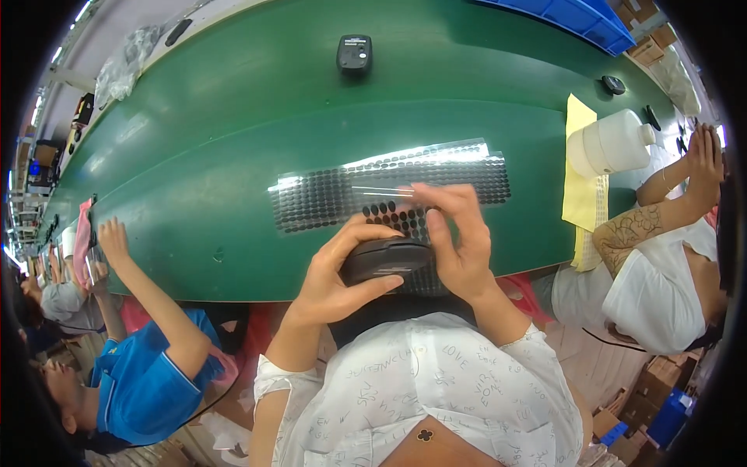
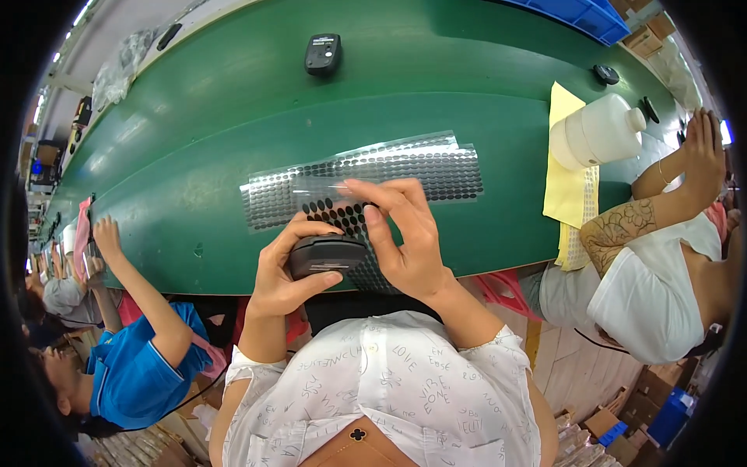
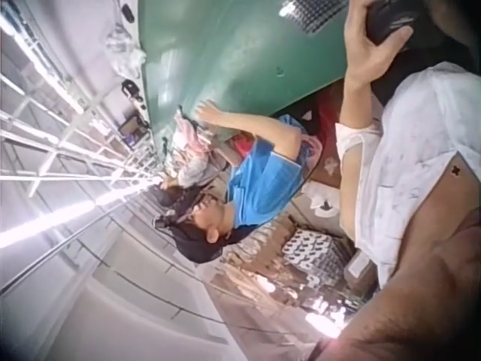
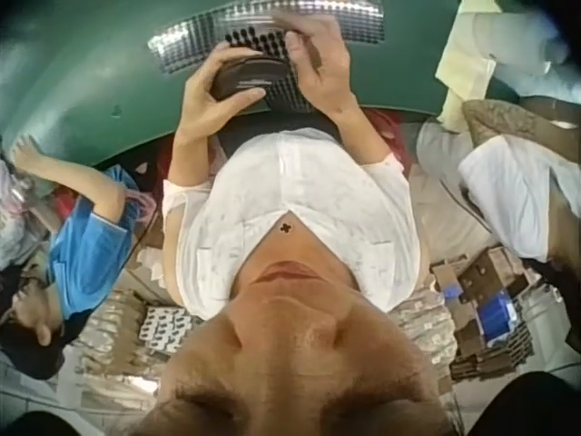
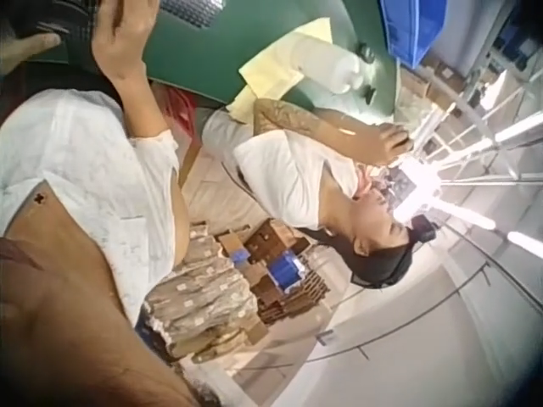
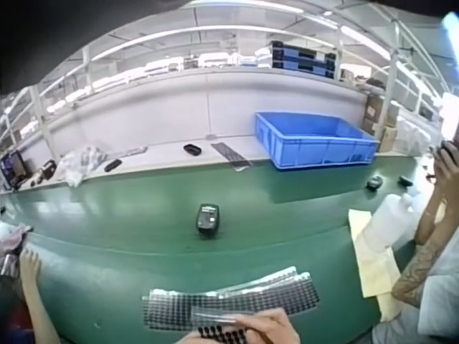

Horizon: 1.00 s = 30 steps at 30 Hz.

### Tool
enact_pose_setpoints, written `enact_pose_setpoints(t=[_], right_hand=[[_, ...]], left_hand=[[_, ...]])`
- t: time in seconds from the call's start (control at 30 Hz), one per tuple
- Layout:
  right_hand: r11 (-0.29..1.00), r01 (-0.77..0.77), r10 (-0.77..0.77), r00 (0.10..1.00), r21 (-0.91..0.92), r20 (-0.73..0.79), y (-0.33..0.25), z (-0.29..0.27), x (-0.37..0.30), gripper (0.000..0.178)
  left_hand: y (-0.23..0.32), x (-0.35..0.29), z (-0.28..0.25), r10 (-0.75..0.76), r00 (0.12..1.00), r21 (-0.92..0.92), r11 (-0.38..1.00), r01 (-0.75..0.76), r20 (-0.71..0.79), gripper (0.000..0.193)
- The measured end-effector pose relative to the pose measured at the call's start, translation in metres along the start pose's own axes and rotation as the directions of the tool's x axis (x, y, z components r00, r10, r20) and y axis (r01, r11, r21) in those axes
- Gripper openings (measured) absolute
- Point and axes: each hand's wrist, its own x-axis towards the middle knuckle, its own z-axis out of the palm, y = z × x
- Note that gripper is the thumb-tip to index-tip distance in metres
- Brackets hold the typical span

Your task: The person assembles small electronic components by hand, taking them from a carrier grid sheet and placing them onto a black handheld electronic device.

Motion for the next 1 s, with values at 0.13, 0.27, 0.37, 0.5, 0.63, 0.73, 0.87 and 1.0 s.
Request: enact_pose_setpoints(t=[0.13,0.27,0.37,0.5,0.63,0.73,0.87,1.0], right_hand=[[0.966,0.035,-0.048,0.998,-0.257,-0.044,-0.006,-0.002,0.004,0.027],[0.912,0.034,-0.106,0.982,-0.408,-0.155,-0.012,-0.002,0.008,0.024],[0.904,0.049,-0.144,0.97,-0.426,-0.195,-0.017,-0.005,0.011,0.021],[0.826,0.079,-0.13,0.99,-0.559,-0.052,-0.018,-0.015,0.006,0.02],[0.789,0.198,-0.204,0.977,-0.582,0.056,-0.014,-0.021,0.006,0.019],[0.813,0.22,-0.222,0.973,-0.539,0.063,-0.008,-0.02,0.007,0.016],[0.849,0.221,-0.205,0.975,-0.48,0.086,-0.009,-0.024,0.013,0.018],[0.871,0.227,-0.212,0.974,-0.435,0.084,0.002,-0.021,0.014,0.016]], left_hand=[[0.002,0.007,0.011,0.201,0.975,0.05,0.979,-0.197,-0.091,0.052],[-0.001,0.006,0.012,0.172,0.981,0.064,0.984,-0.167,-0.091,0.05],[-0.001,0.007,0.016,0.171,0.98,0.069,0.984,-0.165,-0.1,0.05],[0.0,0.007,0.021,0.162,0.981,0.077,0.985,-0.154,-0.103,0.051],[0.005,0.006,0.026,0.13,0.982,0.062,0.991,-0.122,-0.136,0.052],[0.006,0.007,0.028,0.124,0.98,0.057,0.992,-0.117,-0.155,0.053],[0.005,0.007,0.029,0.144,0.978,0.078,0.988,-0.133,-0.153,0.053],[0.004,0.007,0.026,0.143,0.98,0.092,0.987,-0.131,-0.141,0.052]])
